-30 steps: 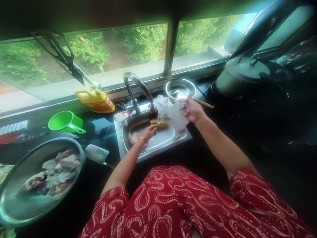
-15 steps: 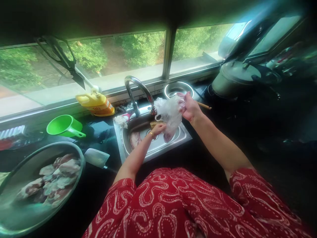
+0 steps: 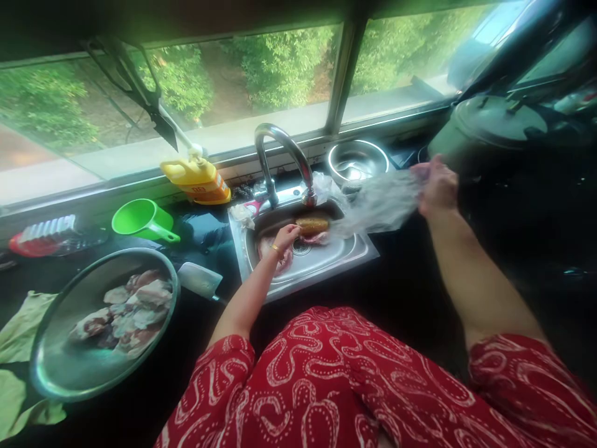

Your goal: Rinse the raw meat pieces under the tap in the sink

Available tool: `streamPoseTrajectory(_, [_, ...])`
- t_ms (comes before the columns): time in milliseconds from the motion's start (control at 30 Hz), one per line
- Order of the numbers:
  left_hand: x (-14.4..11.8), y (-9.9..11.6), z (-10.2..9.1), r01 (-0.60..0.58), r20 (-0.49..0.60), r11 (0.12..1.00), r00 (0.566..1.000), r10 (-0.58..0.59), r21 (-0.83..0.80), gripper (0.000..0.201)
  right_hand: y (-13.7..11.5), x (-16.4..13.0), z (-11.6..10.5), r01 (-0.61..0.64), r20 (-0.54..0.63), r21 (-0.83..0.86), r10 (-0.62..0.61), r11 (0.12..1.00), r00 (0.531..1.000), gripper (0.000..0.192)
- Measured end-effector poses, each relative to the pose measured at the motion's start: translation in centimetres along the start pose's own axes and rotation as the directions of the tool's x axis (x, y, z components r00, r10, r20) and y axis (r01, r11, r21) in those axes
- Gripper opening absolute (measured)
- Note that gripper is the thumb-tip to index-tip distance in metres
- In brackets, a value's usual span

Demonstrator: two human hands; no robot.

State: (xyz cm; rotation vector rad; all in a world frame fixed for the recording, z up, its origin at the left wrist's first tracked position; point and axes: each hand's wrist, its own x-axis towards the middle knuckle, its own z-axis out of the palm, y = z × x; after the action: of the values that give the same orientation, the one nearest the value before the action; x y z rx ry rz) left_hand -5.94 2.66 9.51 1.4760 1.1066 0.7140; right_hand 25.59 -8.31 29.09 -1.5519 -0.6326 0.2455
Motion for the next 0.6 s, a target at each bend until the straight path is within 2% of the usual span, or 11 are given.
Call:
streamPoseTrajectory(67, [0.2, -0.5, -2.3, 0.003, -0.170, 0.989, 0.985, 0.022, 0.149, 0.027, 1.8, 1.8, -3.6, 0.139, -0.054, -0.327, -0.165, 0.935, 0.985, 0.055])
streamPoseTrajectory(133, [0.8, -0.1, -4.9, -0.035, -0.327, 0.937, 0.932, 0.156, 0.349, 0.038, 4.6, 4.0, -7.3, 0.210, -0.028, -0.561, -0.272, 0.801, 0.962, 0.053])
streamPoseTrajectory(167, [1.3, 0.4, -6.1, -0.067, -0.351, 0.887, 0.903, 0.249, 0.456, 0.043, 6.2, 5.2, -8.9, 0.208, -0.019, -0.644, -0.287, 0.737, 0.958, 0.045])
streamPoseTrajectory(200, [1.9, 1.0, -7.4, -0.103, -0.333, 0.826, 0.882, 0.334, 0.555, 0.048, 7.7, 6.2, -10.2, 0.172, 0.002, -0.726, -0.248, 0.666, 0.969, 0.031])
streamPoseTrajectory(233, [2.7, 1.7, -8.5, -0.136, -0.285, 0.759, 0.873, 0.396, 0.636, 0.052, 9.1, 7.0, -11.1, 0.099, -0.010, -0.784, -0.172, 0.612, 0.985, 0.028])
streamPoseTrajectory(300, [4.4, 2.8, -10.6, -0.178, -0.156, 0.646, 0.891, 0.426, 0.742, 0.055, 11.1, 7.6, -11.8, -0.042, -0.089, -0.845, -0.061, 0.534, 0.994, 0.059])
streamPoseTrajectory(333, [5.3, 3.1, -11.6, -0.184, -0.104, 0.605, 0.907, 0.409, 0.775, 0.056, 11.8, 7.2, -11.4, -0.074, -0.128, -0.860, -0.073, 0.505, 0.989, 0.069])
streamPoseTrajectory(400, [6.8, 3.1, -13.4, -0.166, -0.059, 0.550, 0.928, 0.367, 0.819, 0.055, 12.4, 5.0, -9.5, 0.017, -0.097, -0.891, -0.227, 0.453, 0.969, 0.065])
streamPoseTrajectory(467, [7.5, 2.3, -14.8, -0.107, -0.092, 0.528, 0.937, 0.336, 0.842, 0.051, 12.7, 1.6, -6.2, 0.281, 0.135, -0.884, -0.371, 0.373, 0.919, 0.048])
streamPoseTrajectory(500, [7.4, 1.9, -15.2, -0.075, -0.115, 0.528, 0.941, 0.319, 0.846, 0.050, 13.0, -0.4, -4.1, 0.421, 0.286, -0.837, -0.376, 0.349, 0.881, 0.039])
streamPoseTrajectory(600, [6.0, 0.7, -14.9, 0.006, -0.191, 0.551, 0.941, 0.278, 0.834, 0.049, 15.4, -5.8, 2.4, 0.671, 0.666, -0.645, -0.162, 0.366, 0.728, 0.028])
